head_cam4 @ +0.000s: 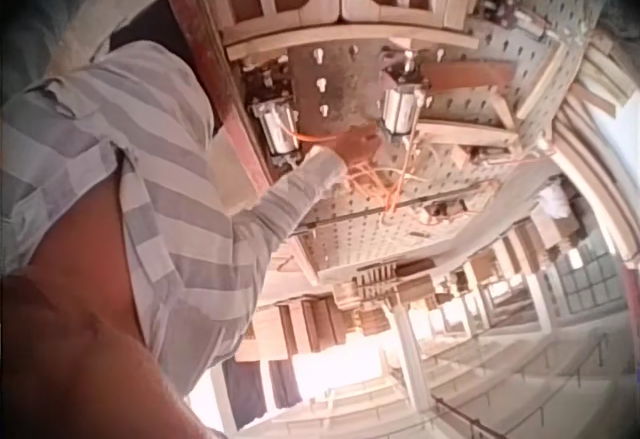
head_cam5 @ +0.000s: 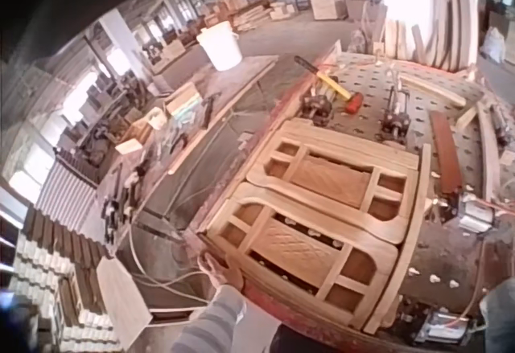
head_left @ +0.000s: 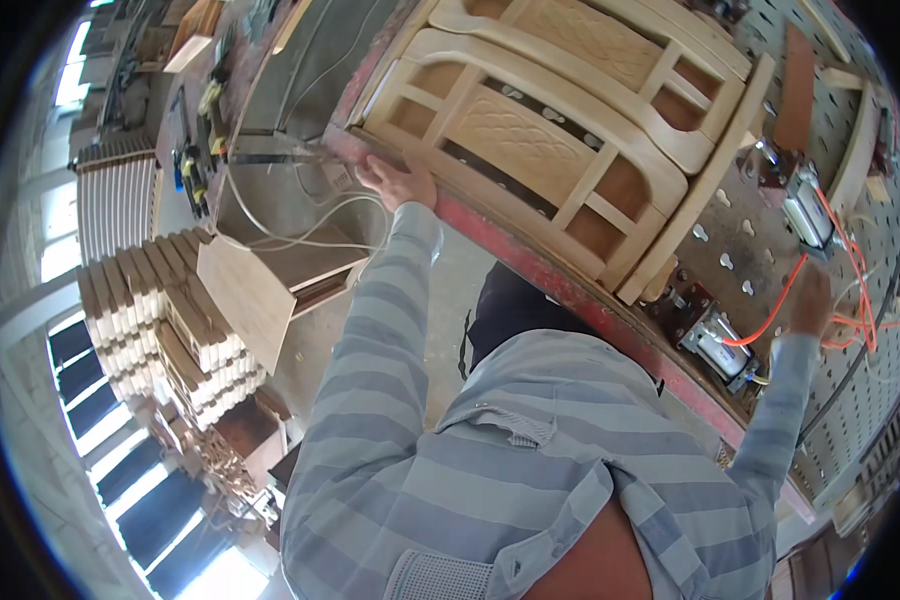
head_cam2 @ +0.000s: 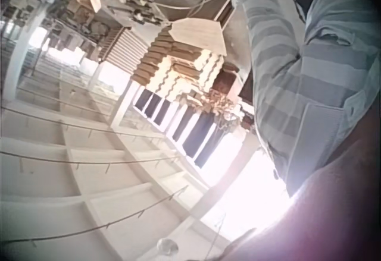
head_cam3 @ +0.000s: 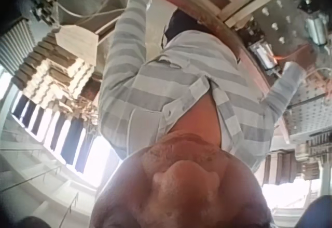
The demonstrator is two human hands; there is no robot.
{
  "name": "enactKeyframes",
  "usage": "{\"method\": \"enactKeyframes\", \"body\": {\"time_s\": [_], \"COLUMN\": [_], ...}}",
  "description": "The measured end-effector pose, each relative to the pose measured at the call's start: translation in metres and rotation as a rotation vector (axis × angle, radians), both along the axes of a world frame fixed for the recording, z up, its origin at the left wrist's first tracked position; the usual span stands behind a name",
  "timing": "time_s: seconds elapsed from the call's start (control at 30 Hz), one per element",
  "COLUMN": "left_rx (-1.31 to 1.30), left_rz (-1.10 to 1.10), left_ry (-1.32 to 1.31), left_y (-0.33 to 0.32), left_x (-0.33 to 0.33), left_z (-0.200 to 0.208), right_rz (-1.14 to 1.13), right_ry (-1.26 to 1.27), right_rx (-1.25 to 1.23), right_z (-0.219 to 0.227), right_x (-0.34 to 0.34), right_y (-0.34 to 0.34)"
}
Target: Assembling wooden frame components using a pneumatic nail gun and a specialized jig.
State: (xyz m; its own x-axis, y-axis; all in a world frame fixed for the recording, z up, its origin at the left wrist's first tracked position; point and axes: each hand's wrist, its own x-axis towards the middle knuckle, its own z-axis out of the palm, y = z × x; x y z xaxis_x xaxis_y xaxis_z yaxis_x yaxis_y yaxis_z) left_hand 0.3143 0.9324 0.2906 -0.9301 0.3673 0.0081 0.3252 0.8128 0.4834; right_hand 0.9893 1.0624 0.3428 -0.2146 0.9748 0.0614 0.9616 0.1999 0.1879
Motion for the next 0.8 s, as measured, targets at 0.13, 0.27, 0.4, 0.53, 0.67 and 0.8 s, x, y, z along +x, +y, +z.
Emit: {"method": "enactKeyframes", "body": {"time_s": [0.13, 0.27, 0.4, 0.53, 0.67, 0.8], "left_rx": [0.095, 0.171, 0.179, 0.078, 0.223, 0.243], "left_rz": [-0.032, -0.101, -0.2, -0.355, -0.593, -0.696], "left_ry": [0.051, 0.077, 0.14, 0.282, 0.134, 0.036], "left_y": [-0.011, -0.007, -0.015, -0.035, -0.059, -0.067], "left_x": [-0.004, -0.002, -0.007, -0.018, -0.043, -0.097], "left_z": [-0.012, -0.019, -0.019, -0.013, -0.003, 0.008], "right_rz": [0.13, 0.339, 0.179, 0.119, 0.15, 0.119], "right_ry": [0.531, 0.635, 0.467, 0.183, 0.202, 0.189], "right_rx": [-0.09, -0.063, -0.344, -0.24, -0.216, -0.225], "right_z": [0.006, -0.01, -0.009, -0.017, -0.024, -0.02], "right_x": [-0.218, -0.37, -0.473, -0.521, -0.516, -0.515], "right_y": [0.06, 0.088, 0.089, 0.086, 0.091, 0.092]}}
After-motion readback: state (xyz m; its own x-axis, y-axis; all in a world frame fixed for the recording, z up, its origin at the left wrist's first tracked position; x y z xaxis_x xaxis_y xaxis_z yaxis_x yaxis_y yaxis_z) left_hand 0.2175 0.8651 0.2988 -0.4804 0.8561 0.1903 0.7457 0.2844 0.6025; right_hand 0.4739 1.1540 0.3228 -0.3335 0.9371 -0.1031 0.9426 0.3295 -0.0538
